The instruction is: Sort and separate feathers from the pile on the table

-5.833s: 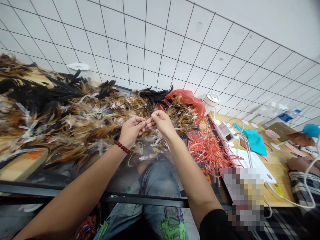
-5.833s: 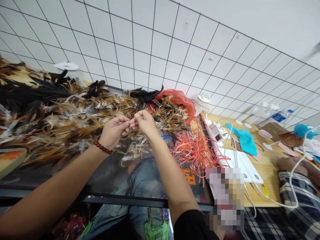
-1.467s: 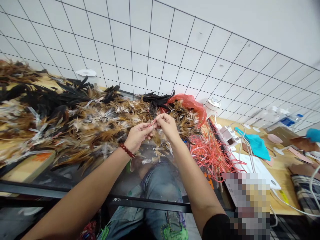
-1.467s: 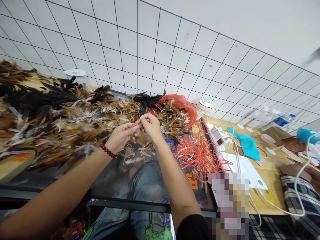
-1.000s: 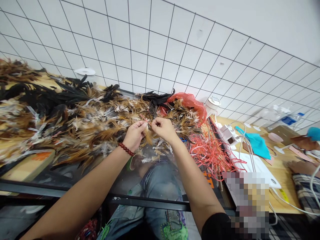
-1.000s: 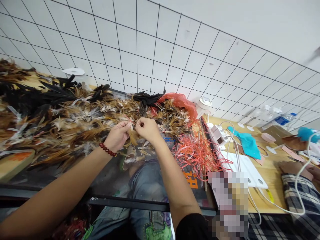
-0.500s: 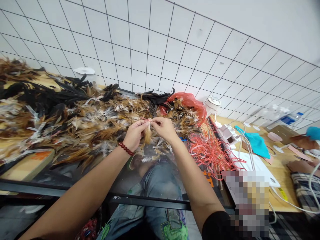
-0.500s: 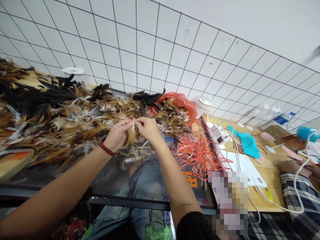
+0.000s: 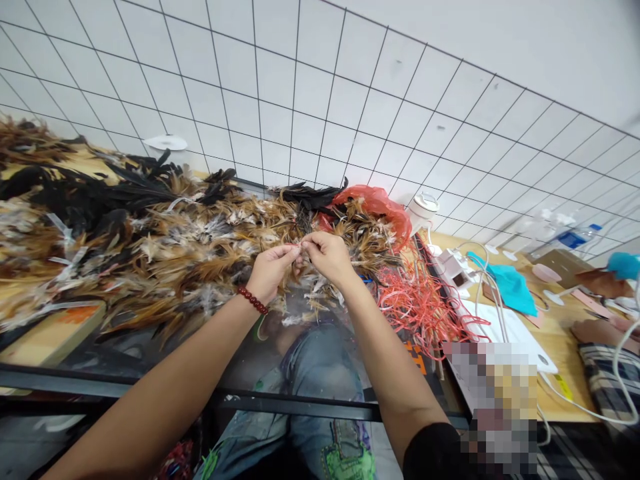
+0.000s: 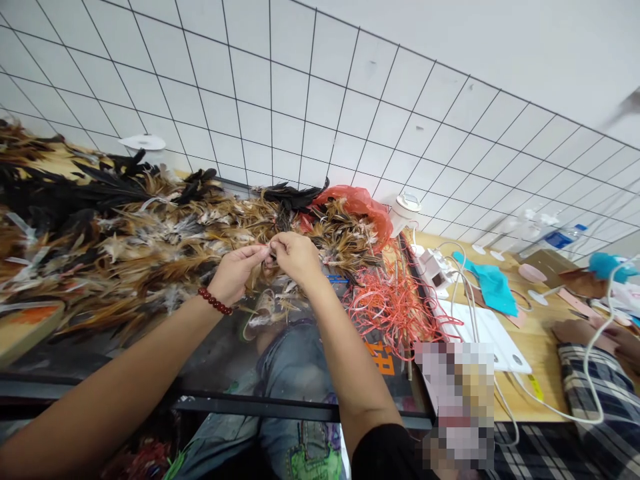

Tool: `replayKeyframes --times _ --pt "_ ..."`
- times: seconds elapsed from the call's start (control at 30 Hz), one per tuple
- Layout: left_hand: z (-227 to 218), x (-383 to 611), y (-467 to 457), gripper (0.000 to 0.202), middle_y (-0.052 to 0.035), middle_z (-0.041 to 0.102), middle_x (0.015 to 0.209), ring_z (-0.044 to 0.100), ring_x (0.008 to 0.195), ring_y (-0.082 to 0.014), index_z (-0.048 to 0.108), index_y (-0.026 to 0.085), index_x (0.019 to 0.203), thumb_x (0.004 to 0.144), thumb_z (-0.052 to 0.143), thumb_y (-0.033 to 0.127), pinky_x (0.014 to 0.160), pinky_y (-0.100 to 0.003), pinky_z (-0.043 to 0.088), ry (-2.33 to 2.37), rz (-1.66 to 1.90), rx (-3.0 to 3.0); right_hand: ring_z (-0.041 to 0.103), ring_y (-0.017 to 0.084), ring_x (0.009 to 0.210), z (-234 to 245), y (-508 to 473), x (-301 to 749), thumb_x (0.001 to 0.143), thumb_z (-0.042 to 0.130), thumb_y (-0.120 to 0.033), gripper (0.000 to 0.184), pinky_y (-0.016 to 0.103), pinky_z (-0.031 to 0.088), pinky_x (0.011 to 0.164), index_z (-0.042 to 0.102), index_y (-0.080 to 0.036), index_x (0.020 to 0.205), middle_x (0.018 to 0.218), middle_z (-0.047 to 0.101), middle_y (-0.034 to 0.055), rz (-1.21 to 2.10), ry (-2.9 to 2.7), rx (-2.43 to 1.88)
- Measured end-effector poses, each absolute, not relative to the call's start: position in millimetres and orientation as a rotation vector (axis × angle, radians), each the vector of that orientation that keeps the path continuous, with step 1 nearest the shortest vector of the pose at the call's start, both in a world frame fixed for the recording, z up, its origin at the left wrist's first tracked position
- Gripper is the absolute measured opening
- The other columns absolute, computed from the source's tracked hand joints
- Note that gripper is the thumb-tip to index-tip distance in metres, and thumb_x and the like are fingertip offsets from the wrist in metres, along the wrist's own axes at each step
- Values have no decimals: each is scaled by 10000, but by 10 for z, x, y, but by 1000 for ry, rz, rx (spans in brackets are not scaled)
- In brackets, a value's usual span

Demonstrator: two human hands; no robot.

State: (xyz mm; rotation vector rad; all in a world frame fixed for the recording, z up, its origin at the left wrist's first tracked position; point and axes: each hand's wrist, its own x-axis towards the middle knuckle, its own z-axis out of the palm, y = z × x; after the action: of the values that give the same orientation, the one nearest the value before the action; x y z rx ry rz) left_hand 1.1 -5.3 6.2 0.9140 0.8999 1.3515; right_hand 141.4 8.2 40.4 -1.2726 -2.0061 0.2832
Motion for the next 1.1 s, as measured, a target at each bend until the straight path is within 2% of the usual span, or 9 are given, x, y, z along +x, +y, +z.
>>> replayKeyframes --times 0.1,0.2,0.43,0.57,0.67,0.87,0.97,1.1 --pt "41 6 -57 336 -9 594 569 453 450 -69 690 116 697 555 847 377 425 -200 347 932 1314 929 628 160 826 426 85 1448 855 512 -210 196 255 434 756 703 -251 850 862 719 0 242 -1995 -1354" --pt "-8 -8 -42 305 -14 576 562 406 435 -49 669 112 633 592 832 366 399 -187 298 946 1299 963 617 170 825 459 106 1547 854 507 -229 187 265 429 760 692 -257 853 863 710 -2 181 -1852 -1450" --pt "23 -22 -39 320 -9 567 590 416 459 -40 637 109 608 569 850 344 397 -165 308 852 1308 865 612 177 765 521 189 1841 857 499 -292 223 277 440 736 710 -223 875 825 707 14 164 -1609 -1483" --pt "110 -33 -57 319 -16 606 671 436 481 -39 689 111 733 570 857 327 396 -159 321 765 1351 861 619 192 757 543 140 1767 816 557 -254 173 289 436 717 729 -239 810 810 718 27 113 -1830 -1543" --pt "144 -38 -78 325 -23 629 717 450 482 -40 703 122 808 587 856 304 405 -162 356 683 1282 869 625 174 750 536 88 1629 827 547 -247 186 270 438 700 731 -249 804 813 724 13 183 -1963 -1419" --pt "112 -26 -79 247 -32 603 627 512 485 -59 648 87 692 615 838 225 435 -159 416 699 1132 786 626 162 768 534 68 1543 832 532 -234 190 262 436 721 718 -230 799 815 719 8 176 -1940 -1345" --pt "108 -47 -54 199 -26 593 624 503 475 -52 648 77 705 637 808 173 416 -147 400 715 1167 718 614 161 760 557 79 1611 825 532 -228 178 264 431 723 702 -221 773 796 702 6 156 -1896 -1374" --pt "107 -63 -35 160 -33 596 621 495 460 -52 653 76 728 664 782 146 385 -139 370 790 1123 683 609 142 767 624 36 1642 841 518 -217 175 246 438 749 681 -201 777 797 685 6 289 -2017 -1137"
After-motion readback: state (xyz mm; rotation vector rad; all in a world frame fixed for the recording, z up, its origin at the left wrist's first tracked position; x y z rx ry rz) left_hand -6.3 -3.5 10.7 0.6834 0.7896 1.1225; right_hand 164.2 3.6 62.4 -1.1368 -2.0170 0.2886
